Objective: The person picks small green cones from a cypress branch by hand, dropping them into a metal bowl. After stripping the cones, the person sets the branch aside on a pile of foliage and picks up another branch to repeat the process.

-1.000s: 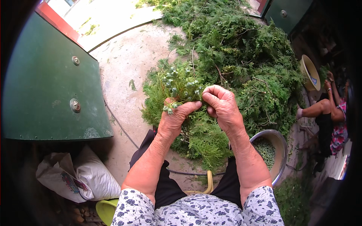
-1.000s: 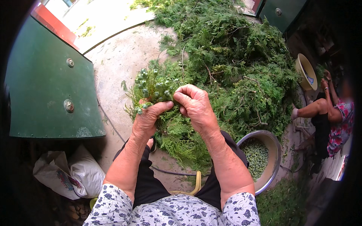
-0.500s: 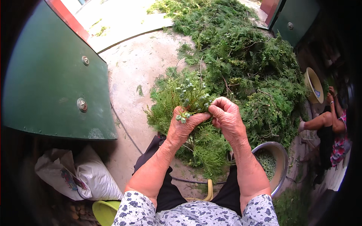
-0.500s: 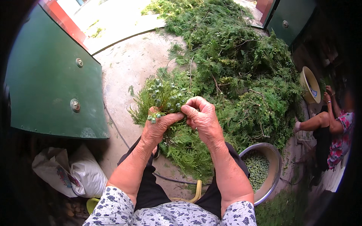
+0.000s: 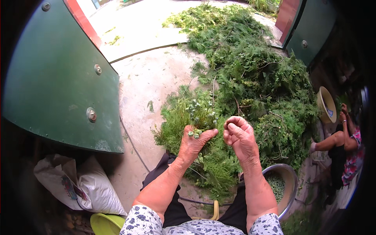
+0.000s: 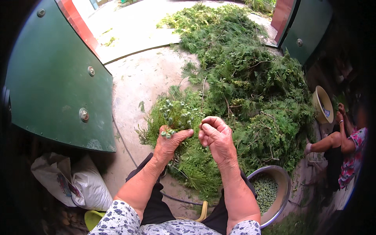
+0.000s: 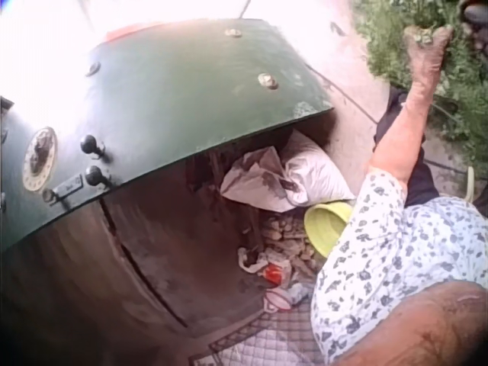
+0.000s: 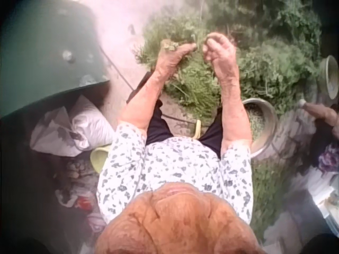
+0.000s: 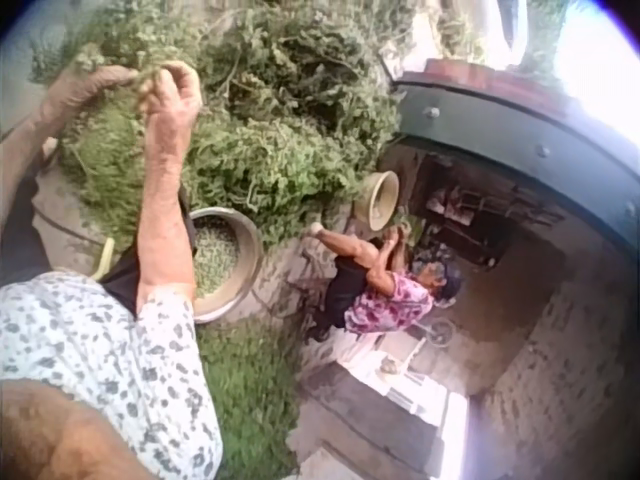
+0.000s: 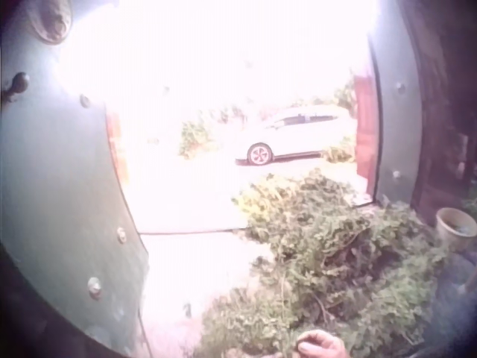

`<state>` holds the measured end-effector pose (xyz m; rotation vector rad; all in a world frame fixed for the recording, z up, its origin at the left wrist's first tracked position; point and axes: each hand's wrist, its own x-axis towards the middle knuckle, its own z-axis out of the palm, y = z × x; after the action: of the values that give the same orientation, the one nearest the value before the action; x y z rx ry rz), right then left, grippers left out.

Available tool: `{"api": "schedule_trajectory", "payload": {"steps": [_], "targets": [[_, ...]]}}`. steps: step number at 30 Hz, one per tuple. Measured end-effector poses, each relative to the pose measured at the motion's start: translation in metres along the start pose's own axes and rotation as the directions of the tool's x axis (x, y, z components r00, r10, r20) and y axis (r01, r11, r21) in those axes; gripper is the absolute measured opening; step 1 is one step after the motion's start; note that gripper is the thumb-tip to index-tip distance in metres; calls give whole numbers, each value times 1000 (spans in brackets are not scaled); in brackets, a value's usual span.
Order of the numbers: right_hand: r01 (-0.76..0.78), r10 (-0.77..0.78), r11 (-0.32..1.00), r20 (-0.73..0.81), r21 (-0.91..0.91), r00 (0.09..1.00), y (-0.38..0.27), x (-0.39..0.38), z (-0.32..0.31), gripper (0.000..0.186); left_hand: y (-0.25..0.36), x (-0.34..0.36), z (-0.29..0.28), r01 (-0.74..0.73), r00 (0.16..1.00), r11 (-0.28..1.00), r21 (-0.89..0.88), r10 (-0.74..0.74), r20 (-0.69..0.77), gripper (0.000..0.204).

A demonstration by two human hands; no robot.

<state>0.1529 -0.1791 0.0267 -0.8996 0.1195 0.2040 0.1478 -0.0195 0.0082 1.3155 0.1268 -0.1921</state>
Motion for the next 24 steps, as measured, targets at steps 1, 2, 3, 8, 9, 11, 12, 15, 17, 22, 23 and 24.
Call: {"api": "schedule_trajectory", "payload": {"steps": [1,2,3,8,9,11,12,15,17,22,23,24], "targets": [[-36,38,999,50,-37,998,2,-1,-2,10,-2,1,-1,-77,997,988,131,77,10,16],[-52,55,996,44,-77,997,6,-2,-2,13,4,-1,6,-165,986,973,164,165,18,13],[-31,35,987,23,-158,999,7,-4,2,14,4,0,6,-172,985,971,163,172,18,13],[-27,23,934,-17,-356,1000,12,-6,3,18,1,1,4,-216,975,916,337,181,132,19],[-24,17,927,-21,-375,1000,12,-6,5,16,3,1,4,-279,958,890,362,229,175,20],[-26,15,903,-29,-428,999,11,-5,6,16,8,0,3,-244,963,891,383,176,205,23],[-32,14,877,-41,-480,999,10,-4,6,16,8,0,3,-273,958,870,410,206,201,23],[-42,24,866,-42,-498,999,9,-4,6,16,3,0,4,-344,939,826,447,296,176,23],[-62,43,889,-53,-453,998,11,-3,4,16,2,-1,3,-274,962,840,468,248,118,19],[-71,66,913,-26,-401,997,13,-3,8,17,0,1,-1,-219,975,930,295,193,114,10],[-73,70,913,-21,-401,997,14,-3,6,17,0,2,-1,-218,975,930,297,194,107,10],[-89,78,911,-45,-402,996,15,-4,5,16,0,2,-1,-237,970,922,307,204,135,10]]}}
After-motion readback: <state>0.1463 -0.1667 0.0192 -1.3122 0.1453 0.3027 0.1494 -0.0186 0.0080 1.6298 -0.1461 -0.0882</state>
